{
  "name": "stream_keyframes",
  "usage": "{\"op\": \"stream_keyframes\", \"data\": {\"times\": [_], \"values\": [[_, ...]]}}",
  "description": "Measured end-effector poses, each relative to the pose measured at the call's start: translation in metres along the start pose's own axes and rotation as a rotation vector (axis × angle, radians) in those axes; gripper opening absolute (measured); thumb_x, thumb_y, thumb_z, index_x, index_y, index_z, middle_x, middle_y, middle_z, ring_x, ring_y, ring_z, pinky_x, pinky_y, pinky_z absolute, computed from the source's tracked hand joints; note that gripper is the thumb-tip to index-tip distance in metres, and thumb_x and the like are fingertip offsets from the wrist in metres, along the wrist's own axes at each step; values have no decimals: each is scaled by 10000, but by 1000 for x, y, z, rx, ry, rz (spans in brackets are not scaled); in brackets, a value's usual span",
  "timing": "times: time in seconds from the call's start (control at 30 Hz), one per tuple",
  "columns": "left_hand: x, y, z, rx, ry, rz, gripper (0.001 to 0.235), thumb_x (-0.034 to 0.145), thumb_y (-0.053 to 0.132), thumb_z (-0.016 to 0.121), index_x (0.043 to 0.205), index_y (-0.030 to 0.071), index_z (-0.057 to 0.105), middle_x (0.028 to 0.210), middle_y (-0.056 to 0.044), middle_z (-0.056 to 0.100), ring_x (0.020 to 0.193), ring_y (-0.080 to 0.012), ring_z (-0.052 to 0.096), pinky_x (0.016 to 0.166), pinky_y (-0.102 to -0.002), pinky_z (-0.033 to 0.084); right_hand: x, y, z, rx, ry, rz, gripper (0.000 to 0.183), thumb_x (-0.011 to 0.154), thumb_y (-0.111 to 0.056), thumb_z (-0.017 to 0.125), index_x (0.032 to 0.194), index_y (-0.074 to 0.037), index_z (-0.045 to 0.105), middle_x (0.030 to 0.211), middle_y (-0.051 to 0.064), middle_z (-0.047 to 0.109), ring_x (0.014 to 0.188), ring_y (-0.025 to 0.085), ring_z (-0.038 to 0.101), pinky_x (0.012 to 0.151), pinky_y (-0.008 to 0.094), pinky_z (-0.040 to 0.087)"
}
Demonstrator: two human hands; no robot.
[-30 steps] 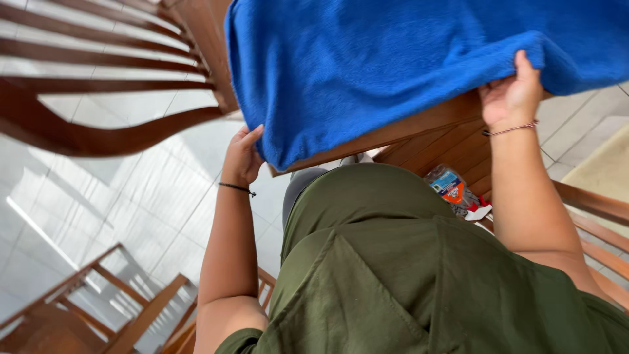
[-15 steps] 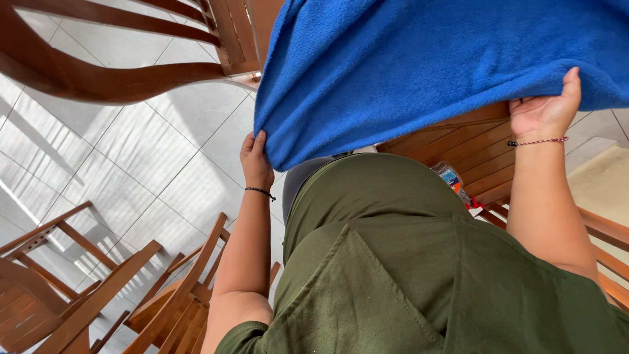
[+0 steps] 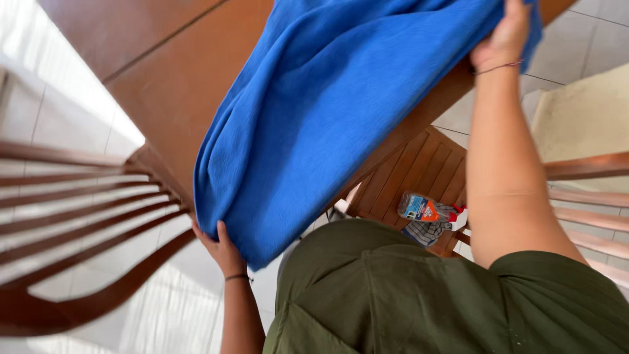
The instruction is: The person sprays and wipes a wooden chair and table using a cleaning spray and a cloth. They then spread a blue cloth over the table and place a vase of flowers and a cup and saucer on it.
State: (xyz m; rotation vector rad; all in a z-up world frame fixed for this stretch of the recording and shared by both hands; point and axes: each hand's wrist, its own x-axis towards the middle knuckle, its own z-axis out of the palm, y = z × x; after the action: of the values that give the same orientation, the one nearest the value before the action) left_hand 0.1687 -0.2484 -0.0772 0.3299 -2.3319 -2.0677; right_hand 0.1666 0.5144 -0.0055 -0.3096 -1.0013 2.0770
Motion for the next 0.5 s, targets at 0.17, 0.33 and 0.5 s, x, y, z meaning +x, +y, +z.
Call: {"op": "stream_keyframes", "data": {"times": [0.17, 0.33, 0.5], "values": [[21, -25, 7, 524, -4, 65, 1125, 899, 360, 760, 1689, 63, 17, 1692, -338, -109, 1607, -460, -7, 1290, -491, 107, -88, 49, 6, 1, 550, 246, 474, 958, -189, 656, 1394, -35, 555, 1422, 167, 619, 1269, 325, 592, 1112, 488, 447], [43, -24, -7, 711, -43, -33, 1265, 783, 529, 752, 1667, 150, -69, 1687, -327, -150, 1602, -448, -69, 1161, -739, 115, -230, 76, 10, -267, 590, 244, 613, 924, -218, 595, 1504, -159, 408, 1471, 169, 542, 1272, 330, 564, 1043, 449, 485], [70, 7, -10, 786, -235, 276, 1272, 800, 630, 720, 1676, 155, -72, 1697, -326, -149, 1608, -457, -91, 1155, -792, 51, -366, 76, 41, -530, 558, 523, 516, 994, -355, 575, 1472, -177, 498, 1415, 3, 603, 1192, 148, 615, 933, 352, 516]]}}
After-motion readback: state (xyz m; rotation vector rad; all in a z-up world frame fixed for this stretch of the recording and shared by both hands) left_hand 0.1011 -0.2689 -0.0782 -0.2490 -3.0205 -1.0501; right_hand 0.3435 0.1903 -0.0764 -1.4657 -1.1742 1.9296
